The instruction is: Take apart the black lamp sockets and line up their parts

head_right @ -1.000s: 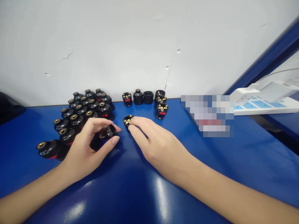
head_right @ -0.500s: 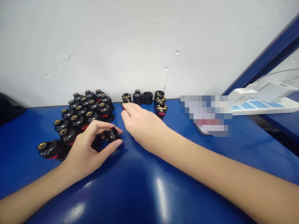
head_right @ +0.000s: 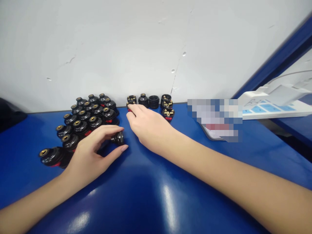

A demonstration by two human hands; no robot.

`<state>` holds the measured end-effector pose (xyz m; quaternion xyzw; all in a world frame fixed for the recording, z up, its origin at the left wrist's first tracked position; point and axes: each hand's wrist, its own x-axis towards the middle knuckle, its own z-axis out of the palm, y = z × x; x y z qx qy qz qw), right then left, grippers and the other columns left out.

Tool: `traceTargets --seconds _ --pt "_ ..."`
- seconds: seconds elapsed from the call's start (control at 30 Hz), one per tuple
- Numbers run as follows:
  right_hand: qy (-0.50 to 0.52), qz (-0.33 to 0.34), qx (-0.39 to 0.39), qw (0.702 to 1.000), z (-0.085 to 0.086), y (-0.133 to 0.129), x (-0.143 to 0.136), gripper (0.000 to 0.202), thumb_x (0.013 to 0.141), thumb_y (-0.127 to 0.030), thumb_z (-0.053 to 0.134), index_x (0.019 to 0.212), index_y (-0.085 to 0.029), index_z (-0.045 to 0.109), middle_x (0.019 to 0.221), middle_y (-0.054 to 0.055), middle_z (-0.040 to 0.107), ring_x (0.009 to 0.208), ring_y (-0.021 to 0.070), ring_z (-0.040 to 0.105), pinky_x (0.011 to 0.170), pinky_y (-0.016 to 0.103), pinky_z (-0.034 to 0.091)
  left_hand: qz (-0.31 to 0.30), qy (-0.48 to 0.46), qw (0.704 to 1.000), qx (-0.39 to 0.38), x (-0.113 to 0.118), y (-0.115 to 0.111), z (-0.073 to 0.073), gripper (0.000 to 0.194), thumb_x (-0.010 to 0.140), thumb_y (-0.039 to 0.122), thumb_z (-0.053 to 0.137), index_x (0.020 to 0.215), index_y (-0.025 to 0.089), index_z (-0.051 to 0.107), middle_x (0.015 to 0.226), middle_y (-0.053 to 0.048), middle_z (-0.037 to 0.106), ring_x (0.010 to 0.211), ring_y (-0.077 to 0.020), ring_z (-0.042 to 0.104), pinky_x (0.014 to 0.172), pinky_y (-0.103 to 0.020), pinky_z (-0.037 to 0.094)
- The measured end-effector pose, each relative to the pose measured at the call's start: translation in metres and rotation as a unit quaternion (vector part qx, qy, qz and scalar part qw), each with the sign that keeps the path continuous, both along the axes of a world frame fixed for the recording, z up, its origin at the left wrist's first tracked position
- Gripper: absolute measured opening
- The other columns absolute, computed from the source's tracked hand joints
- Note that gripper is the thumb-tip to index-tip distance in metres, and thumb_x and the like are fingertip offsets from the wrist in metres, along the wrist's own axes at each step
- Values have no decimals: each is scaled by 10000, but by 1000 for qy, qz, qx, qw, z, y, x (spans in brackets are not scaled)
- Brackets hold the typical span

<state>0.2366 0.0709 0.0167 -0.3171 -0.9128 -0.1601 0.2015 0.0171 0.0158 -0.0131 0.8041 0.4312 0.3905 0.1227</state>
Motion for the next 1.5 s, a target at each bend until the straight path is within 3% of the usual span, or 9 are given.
traceTargets --seconds 0.1,0.27,0.5,0.7,1.0,1.17,1.33,1.5 --pt "90 37 -14 995 6 -7 6 280 1055 -68 493 1197 -26 731 1284 256 754 1205 345 741 1016 483 648 -11 8 1000 14 0 0 3 372 943 227 819 1296 253 703 1237 -70 755 1087 -223 740 947 -382 644" --pt "170 117 -82 975 10 -29 15 192 1088 -143 545 1127 -167 731 1120 130 767 1006 222 752 867 357 657 -3 -13 999 -41 -2 -1 0 443 891 261 874 1282 252 664 1061 -31 763 910 -191 736 868 -362 655" --pt "133 147 -56 979 -3 -41 12 267 1101 -107 526 1237 -122 755 1196 138 812 1045 225 761 895 350 663 1 -17 999 -34 -3 -1 -3 447 881 191 848 1263 268 631 1055 1 764 935 -173 757 880 -325 661" --pt "103 156 -56 981 -3 -37 8 305 1083 -67 513 1248 -122 763 1191 150 797 1055 228 757 892 349 669 5 -15 999 -31 -1 -3 1 432 880 230 867 1242 257 633 1142 -16 793 993 -180 796 932 -335 679" --pt "125 132 -169 969 14 -35 14 216 1080 -115 563 1117 -161 770 1187 126 772 1050 201 763 925 314 647 -4 -63 996 -56 -3 -4 -5 557 869 315 906 1322 279 582 1180 -39 800 1100 -228 809 1034 -412 680" --pt "147 138 -203 958 22 -29 17 238 1050 -107 599 1173 -194 783 1175 98 783 994 187 775 869 299 641 -8 -58 997 -47 -3 -2 -4 530 875 333 908 1304 270 603 1209 -43 790 1090 -227 806 1017 -407 684" --pt "145 86 -176 970 47 -8 31 216 1018 -157 658 1150 -210 822 1142 87 812 984 225 781 864 346 627 5 -22 1000 -15 -1 -5 1 404 952 252 812 1314 259 631 1247 -47 782 1051 -204 789 983 -382 673" --pt "147 -5 -60 987 61 35 43 205 997 -178 682 1126 -181 840 1093 113 818 895 251 789 857 398 642 -13 13 1000 17 0 -7 4 326 994 171 714 1306 246 652 1253 -56 768 1106 -207 757 1015 -380 642"
